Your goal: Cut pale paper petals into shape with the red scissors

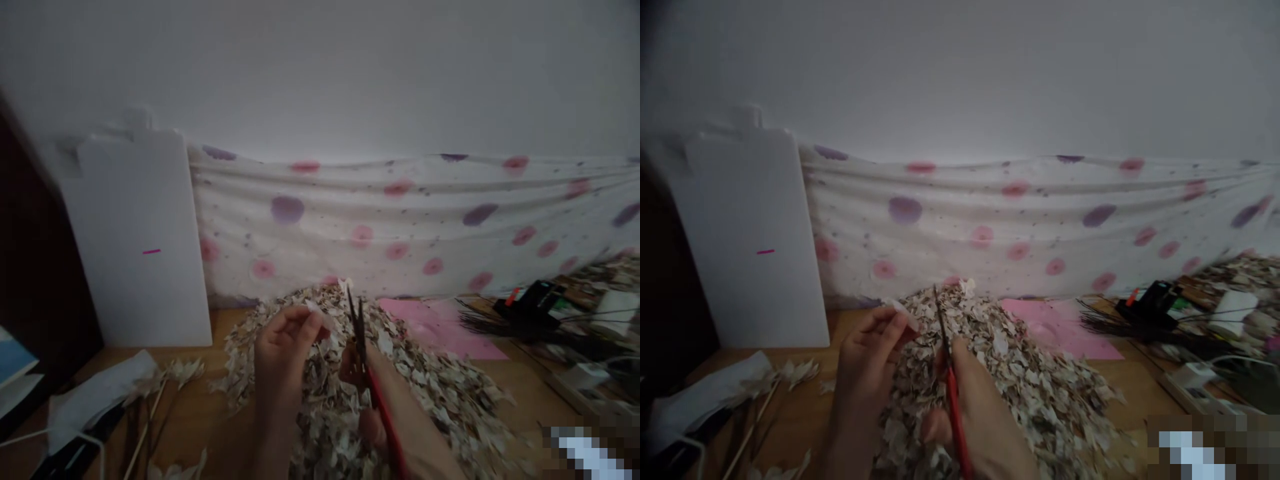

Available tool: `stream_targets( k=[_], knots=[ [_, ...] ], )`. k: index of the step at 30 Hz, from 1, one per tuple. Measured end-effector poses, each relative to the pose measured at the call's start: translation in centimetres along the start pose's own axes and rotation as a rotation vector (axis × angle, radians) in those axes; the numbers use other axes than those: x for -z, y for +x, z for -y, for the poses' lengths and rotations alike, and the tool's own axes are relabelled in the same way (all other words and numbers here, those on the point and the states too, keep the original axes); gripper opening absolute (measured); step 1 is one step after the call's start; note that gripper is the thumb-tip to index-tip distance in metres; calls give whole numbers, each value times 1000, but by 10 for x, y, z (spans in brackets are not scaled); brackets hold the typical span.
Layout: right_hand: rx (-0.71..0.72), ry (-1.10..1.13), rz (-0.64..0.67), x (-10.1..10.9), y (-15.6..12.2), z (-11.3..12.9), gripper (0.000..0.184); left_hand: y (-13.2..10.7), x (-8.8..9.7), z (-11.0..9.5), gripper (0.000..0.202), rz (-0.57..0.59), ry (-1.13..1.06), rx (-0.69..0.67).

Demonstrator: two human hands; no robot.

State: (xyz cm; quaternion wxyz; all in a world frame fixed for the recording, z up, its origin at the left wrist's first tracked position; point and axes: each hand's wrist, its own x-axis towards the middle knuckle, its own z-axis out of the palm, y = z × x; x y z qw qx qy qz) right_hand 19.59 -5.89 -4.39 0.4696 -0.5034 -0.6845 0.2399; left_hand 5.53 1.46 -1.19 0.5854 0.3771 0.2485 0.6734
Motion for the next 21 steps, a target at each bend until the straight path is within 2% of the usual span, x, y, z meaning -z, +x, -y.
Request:
stream_targets(
  k=[3, 6, 10, 15, 21],
  knots=[
    [-63, -133, 6, -5, 6, 5, 95, -1, 0, 0, 31, -6, -23, -13],
    [-79, -139, 47, -7, 12, 7, 93, -2, 0, 1, 24, -9, 6, -54],
    [-84, -155, 48, -10, 10, 4, 92, -7, -7, -1, 16, -85, 117, -141],
    [-65, -152, -32, -18, -8, -19, 91, -16, -18, -4, 6, -161, 127, -183],
    [4, -216, -113, -23, -15, -43, 87, -12, -12, 2, 7, -101, 198, -230]
  ],
)
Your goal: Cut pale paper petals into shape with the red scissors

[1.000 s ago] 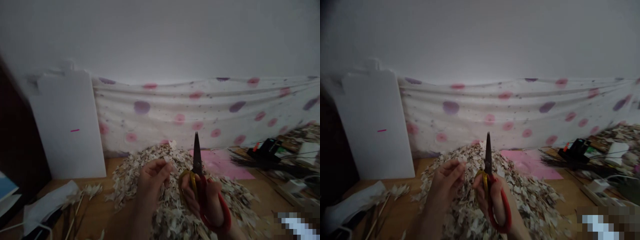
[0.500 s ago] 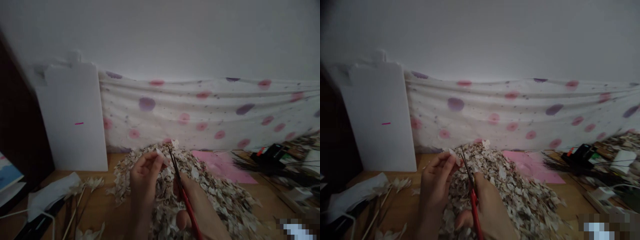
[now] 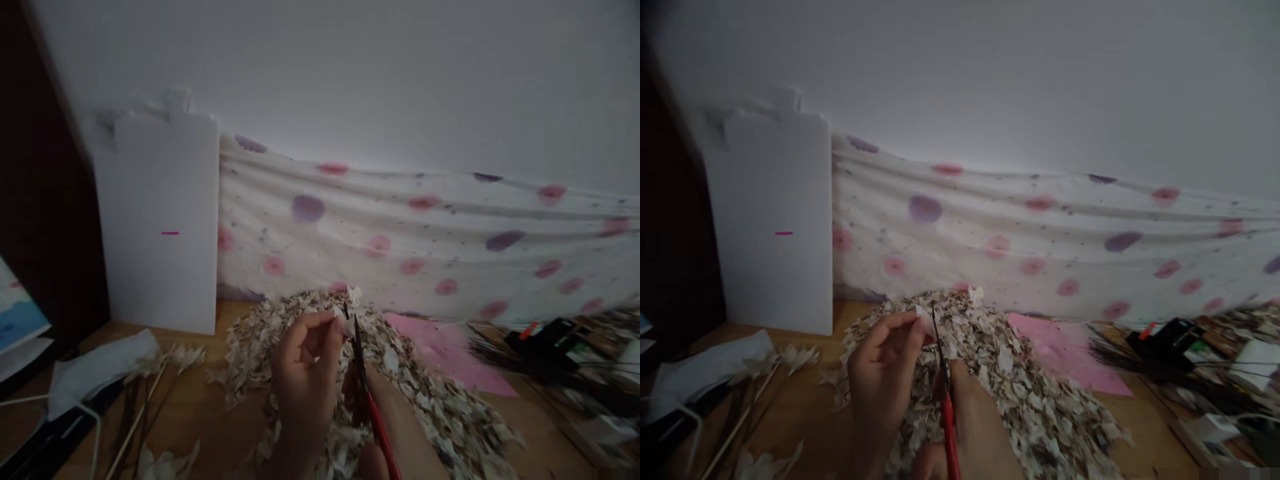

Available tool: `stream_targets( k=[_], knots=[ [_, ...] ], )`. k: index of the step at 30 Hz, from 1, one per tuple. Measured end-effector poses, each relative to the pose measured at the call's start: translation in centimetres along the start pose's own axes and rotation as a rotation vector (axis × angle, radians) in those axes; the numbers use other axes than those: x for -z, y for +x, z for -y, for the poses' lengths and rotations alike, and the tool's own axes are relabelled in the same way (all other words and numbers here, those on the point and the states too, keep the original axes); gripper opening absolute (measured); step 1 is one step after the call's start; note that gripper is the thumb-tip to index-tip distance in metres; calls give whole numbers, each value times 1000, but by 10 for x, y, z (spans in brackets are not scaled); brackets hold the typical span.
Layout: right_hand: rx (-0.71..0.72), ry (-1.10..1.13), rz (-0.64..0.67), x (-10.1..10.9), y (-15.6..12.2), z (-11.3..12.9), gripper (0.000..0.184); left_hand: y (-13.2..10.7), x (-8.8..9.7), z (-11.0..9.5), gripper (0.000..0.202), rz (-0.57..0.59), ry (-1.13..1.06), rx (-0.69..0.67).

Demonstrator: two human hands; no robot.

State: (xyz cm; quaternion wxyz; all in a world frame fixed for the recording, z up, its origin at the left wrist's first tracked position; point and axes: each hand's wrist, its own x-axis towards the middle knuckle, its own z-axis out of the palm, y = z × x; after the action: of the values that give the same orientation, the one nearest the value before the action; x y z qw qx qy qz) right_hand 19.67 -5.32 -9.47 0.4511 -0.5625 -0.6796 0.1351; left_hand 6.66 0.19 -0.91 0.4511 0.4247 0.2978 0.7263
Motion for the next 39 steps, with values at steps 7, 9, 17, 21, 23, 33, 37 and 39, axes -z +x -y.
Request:
stream_targets(
  k=[7, 9, 17, 21, 23, 33, 37, 39],
  knots=[
    [10, 27, 51, 4, 16, 10, 87, -4, -2, 2, 9, 9, 18, 11],
    [37, 30, 47, 5, 18, 13, 89, -5, -3, 2, 8, 16, 17, 13],
    [78, 109, 80, 9, 23, 27, 83, -3, -3, 5, 11, 18, 23, 22],
    [16, 83, 117, 12, 25, 29, 81, -3, -4, 6, 9, 43, 7, 9],
    [-14, 50, 106, 12, 24, 27, 82, -3, -5, 6, 9, 30, -7, 23],
    [-100, -7, 134, 20, 27, 39, 89, 0, -2, 5, 10, 62, -19, 45],
    [-200, -8, 194, 25, 27, 46, 88, 3, -1, 7, 11, 76, -39, 56],
    [-246, 3, 221, 27, 26, 48, 89, 3, -2, 6, 11, 71, -67, 67]
  ],
)
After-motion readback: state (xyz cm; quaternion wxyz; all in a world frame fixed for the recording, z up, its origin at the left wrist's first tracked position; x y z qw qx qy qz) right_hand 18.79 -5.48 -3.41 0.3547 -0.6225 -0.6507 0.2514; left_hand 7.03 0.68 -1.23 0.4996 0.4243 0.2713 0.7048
